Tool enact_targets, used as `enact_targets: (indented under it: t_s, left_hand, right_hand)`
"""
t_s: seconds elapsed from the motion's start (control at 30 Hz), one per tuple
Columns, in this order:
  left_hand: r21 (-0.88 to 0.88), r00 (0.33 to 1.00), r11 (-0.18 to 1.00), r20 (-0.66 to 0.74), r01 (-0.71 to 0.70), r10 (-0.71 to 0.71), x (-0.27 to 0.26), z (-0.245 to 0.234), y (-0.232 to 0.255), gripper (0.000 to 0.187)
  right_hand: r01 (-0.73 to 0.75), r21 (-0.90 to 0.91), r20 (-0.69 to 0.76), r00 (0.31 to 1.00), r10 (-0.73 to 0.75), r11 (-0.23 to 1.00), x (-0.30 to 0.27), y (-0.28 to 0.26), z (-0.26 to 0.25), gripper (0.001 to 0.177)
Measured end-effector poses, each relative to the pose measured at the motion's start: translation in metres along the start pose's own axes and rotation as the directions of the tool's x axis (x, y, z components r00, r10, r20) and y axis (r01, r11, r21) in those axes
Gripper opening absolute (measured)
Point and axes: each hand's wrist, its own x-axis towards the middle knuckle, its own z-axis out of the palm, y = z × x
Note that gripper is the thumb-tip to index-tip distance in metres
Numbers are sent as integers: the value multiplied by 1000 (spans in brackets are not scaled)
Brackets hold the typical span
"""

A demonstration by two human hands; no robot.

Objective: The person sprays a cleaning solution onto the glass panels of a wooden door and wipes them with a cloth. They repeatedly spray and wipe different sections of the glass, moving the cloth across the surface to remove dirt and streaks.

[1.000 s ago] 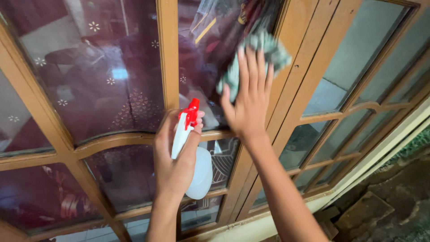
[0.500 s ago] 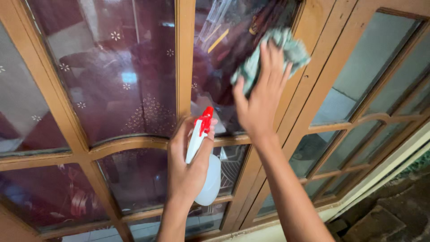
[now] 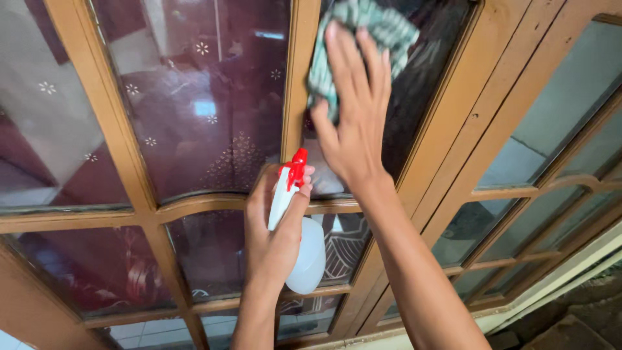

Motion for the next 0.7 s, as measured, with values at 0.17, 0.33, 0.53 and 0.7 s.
enact_targets:
  t_s: [0.17,0.33,0.53,0.7]
  left_hand:
    - [-4,998,998,-28,63,-63,1,-8,2,13]
    - [-23,999,999,-38,-30,29,6,-13,-3,13]
    - [-30,998,998,-22,-56,55,5,-16,-4,16]
    - [-17,999,1000,-34,-8,7,5,-14,-2,16]
  right_hand:
    - [-70,143,-167,982,93,987,17,-5,18,67]
    - [-156,184,-173,967,188,971,-32,-35,23,81]
    - [-104,111,-104,988,115,988,-36,-32,18,75]
    - [5,45,-164,986,3,999,13,-6,16,69]
